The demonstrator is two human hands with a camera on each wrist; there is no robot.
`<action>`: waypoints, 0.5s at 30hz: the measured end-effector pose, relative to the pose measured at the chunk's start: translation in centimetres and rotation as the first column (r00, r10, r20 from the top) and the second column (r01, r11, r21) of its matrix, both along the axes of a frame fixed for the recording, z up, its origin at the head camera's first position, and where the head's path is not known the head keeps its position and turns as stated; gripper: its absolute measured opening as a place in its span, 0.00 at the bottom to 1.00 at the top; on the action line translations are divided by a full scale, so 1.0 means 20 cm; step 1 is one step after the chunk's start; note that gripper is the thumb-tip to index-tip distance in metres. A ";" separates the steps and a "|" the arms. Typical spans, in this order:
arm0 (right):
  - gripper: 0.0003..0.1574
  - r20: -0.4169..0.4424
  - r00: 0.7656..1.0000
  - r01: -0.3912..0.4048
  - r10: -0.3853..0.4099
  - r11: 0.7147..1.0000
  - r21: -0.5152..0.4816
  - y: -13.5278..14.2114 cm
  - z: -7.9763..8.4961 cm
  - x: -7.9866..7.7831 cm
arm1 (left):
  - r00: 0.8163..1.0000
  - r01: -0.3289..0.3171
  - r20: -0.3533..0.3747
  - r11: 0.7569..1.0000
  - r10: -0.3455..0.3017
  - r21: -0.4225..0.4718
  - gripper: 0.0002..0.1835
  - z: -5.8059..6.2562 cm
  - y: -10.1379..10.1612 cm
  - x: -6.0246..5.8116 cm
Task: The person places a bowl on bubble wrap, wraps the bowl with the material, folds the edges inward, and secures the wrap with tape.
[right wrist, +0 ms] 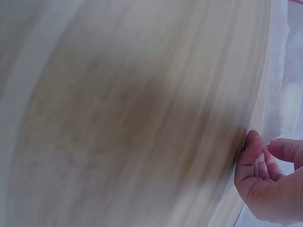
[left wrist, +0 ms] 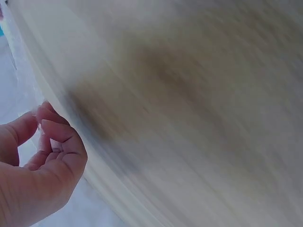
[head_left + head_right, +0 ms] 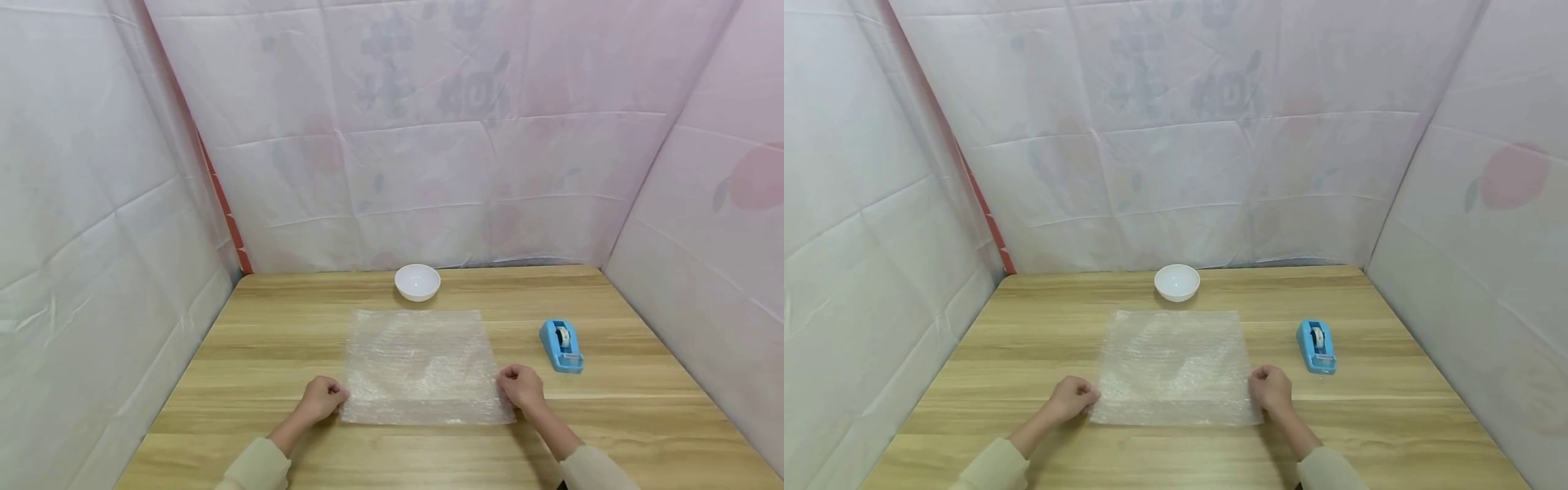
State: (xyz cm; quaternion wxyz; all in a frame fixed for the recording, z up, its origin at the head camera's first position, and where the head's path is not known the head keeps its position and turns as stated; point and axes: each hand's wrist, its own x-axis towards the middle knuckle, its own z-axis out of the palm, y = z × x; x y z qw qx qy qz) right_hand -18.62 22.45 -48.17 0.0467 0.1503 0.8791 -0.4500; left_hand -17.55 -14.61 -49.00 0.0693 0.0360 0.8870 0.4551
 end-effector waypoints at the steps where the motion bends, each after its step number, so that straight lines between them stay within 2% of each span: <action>1: 0.10 -0.001 1.000 0.000 0.000 1.000 0.003 0.01 0.00 0.00 | 1.000 0.009 0.004 1.000 -0.009 0.000 0.10 0.00 0.01 0.00; 4: 0.10 -0.006 1.000 0.001 -0.001 1.000 0.005 0.03 0.01 0.02 | 1.000 0.029 0.005 1.000 -0.029 0.006 0.11 -0.01 0.03 0.00; 9: 0.09 -0.006 1.000 -0.007 0.007 1.000 0.024 0.07 0.01 0.03 | 0.998 0.045 -0.042 0.999 -0.046 -0.022 0.10 -0.01 0.05 0.01; 15: 0.08 -0.001 1.000 0.001 -0.001 0.998 0.058 0.05 0.02 0.03 | 0.996 0.069 -0.048 0.996 -0.072 -0.064 0.11 -0.01 0.04 0.00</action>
